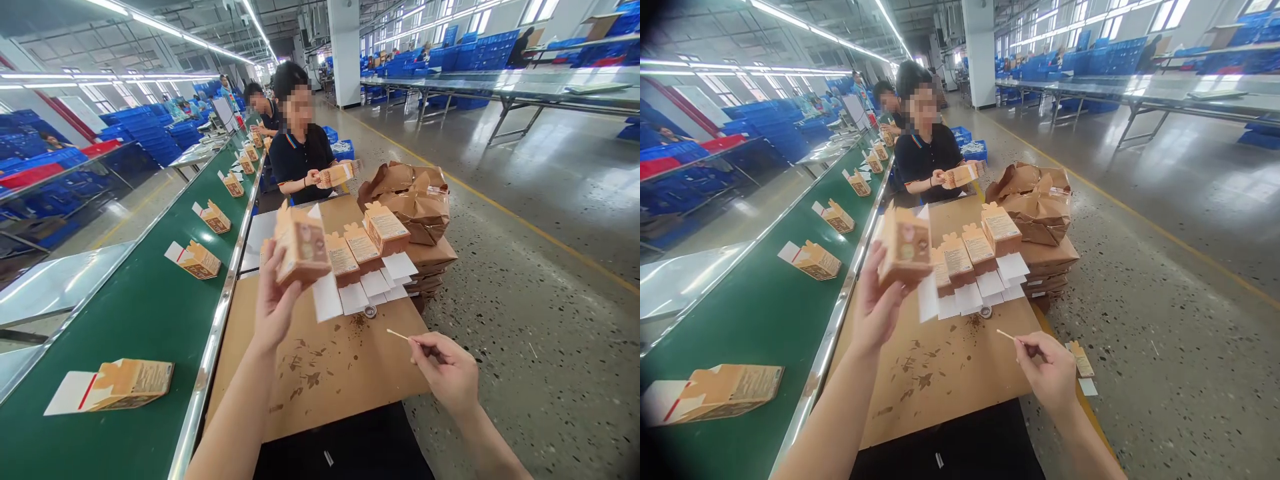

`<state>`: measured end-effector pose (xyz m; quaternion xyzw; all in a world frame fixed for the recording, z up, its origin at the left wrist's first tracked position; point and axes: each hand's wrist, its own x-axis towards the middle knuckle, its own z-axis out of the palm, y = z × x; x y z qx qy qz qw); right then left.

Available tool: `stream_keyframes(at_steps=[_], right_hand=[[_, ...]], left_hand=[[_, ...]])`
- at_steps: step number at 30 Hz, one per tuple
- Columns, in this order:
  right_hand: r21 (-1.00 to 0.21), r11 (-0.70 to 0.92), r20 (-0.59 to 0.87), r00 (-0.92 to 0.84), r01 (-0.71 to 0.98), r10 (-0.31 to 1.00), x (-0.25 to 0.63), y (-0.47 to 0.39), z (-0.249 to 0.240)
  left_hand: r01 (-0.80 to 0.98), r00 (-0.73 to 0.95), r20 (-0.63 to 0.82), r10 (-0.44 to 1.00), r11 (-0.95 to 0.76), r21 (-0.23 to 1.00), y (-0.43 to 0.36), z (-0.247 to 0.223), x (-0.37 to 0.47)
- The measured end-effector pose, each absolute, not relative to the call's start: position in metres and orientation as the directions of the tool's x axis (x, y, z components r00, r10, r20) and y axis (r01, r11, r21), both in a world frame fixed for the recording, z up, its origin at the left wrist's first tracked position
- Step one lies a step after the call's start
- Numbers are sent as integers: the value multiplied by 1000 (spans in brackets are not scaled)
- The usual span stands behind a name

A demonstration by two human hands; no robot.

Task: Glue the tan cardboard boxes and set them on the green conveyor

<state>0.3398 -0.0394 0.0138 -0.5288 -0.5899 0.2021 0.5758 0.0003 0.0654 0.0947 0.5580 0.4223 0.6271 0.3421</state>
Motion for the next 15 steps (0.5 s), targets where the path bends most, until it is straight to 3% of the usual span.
stream_keyframes(at_steps=[3,6,10,15], right_hand=[[-803,356,479,161,479,863,336,-11,7],[-765,384,489,78,517,869,327,17,-2],[-742,412,488,4,529,873,318,43,-13],[-735,415,484,-13,536,875,323,42,-16]], left_hand=[[-264,-324,68,944,-159,952,5,66,-34],[-385,-400,-184,898,17,923,-40,31,-56],[-445,-377,-253,891,65,893,-68,3,-66],[-374,-335,-281,899,147,916,-62,-7,-65]])
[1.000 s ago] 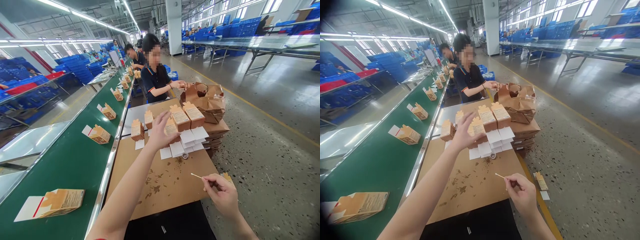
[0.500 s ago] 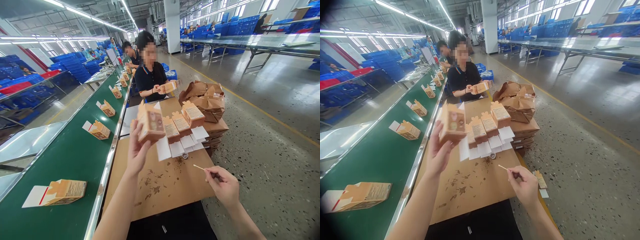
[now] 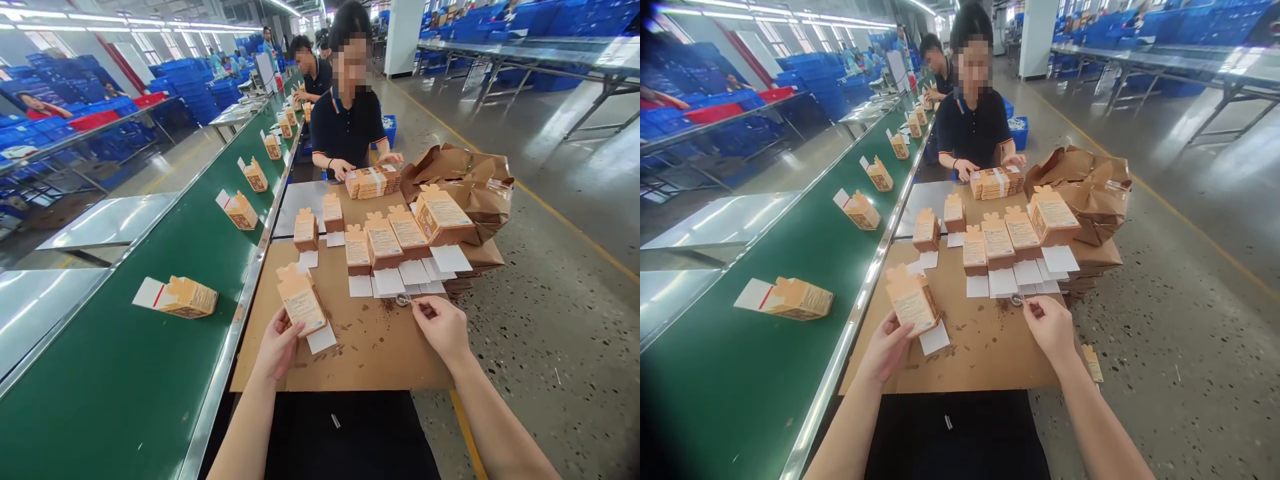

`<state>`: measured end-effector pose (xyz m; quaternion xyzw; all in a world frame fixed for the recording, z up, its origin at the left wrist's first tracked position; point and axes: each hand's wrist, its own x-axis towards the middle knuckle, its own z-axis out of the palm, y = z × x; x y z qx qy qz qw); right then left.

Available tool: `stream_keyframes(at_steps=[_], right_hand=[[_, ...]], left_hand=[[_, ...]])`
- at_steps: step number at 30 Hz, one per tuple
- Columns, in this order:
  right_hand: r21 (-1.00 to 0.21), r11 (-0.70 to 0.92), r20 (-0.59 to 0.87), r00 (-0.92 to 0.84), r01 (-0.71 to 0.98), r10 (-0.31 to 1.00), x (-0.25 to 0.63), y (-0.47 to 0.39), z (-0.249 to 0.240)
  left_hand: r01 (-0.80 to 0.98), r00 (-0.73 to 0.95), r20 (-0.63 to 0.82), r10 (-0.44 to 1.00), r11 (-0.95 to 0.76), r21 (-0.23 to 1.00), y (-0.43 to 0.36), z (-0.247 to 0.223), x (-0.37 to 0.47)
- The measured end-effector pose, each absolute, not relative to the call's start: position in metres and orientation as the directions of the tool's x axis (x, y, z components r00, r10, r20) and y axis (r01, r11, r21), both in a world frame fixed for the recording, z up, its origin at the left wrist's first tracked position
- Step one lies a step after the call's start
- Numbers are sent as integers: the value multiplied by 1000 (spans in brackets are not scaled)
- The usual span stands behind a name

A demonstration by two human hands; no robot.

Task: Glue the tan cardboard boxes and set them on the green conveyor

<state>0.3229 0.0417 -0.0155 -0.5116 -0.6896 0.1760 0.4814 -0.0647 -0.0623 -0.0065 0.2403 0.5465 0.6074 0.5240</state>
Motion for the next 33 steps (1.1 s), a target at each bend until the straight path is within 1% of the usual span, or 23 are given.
stream_keyframes(at_steps=[2,4,5,7,9,13,17,20,23,29,33], right_hand=[[-754,406,493,37,516,869,319,28,-15],[-802,398,474,69,445,878,304,10,-15],[-831,392,447,53,395,893,293,1,-16],[-874,377,381,-52,307,923,264,-16,-19],[-889,375,345,-155,261,926,232,-27,-23],[-896,368,304,-260,250,916,189,-29,-34],[-892,367,283,-305,264,909,180,-22,-40],[-892,362,284,-285,272,915,189,-18,-39],[-895,350,295,-223,274,929,204,-17,-35],[-900,348,327,-124,262,937,237,-23,-23],[-901,330,322,-74,281,944,252,-26,-20]], left_hand=[[-345,-371,-251,894,119,931,-55,-9,-63],[-322,-384,-235,893,109,940,-49,-11,-63],[-310,-379,-234,895,115,944,-47,-12,-63],[-284,-359,-240,902,140,949,-45,-14,-65],[-264,-339,-249,907,162,951,-45,-15,-68],[-230,-325,-245,913,175,957,-47,-15,-69],[-214,-311,-228,923,165,963,-47,-14,-66],[-204,-303,-214,928,156,966,-48,-14,-62],[-158,-312,-190,931,147,976,-52,-15,-55],[121,-312,-73,947,116,986,-67,-15,-40],[251,-310,2,951,80,965,-72,-14,-41]])
